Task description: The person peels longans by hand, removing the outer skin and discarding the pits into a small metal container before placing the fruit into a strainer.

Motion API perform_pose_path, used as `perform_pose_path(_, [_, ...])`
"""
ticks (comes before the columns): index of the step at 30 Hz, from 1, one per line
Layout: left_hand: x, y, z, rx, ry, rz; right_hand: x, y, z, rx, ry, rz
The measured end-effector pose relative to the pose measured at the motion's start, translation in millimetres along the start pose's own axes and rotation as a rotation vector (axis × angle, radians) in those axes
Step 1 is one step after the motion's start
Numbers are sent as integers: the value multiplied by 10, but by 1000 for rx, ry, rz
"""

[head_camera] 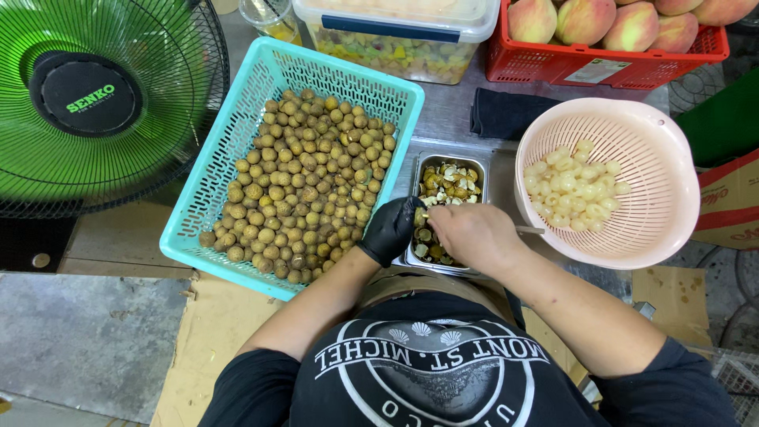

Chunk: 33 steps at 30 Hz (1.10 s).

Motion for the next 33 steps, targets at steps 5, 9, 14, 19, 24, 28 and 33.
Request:
perform_pose_path(5, [153, -445, -293, 794, -314, 732, 61, -58, -3, 16, 25, 131])
perform_pose_path(9, [-7, 84, 50, 448, 18, 16, 15, 72, -9, 38, -64, -19])
perform_pose_path(14, [17, 115, 33, 274, -76, 71, 90, -33, 78, -26, 120, 136])
perform_pose_path(19, [113, -275, -235, 542, -149, 542, 137, -21, 81, -60, 203, 214])
perform_pose_path(24, [76, -19, -126, 44, -75, 172, 52, 345, -316, -199, -180, -106])
perform_pose_path(28, [65, -163, -212, 92, -138, 179, 34, 781, -816, -719, -661, -465])
perform_pose_path(33, [267, -456, -573, 784, -132, 728, -12, 811, -908, -721, -849, -366])
Point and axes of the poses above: each hand's wrist, its own x-axis away from the middle knuckle, its own z-axis out of the back of the hand, y = z × x, the point moved 5 cm from there along -x, towards the middle knuckle, and after that the axes turned 8 degrees about -z, right-handed, at the moved point
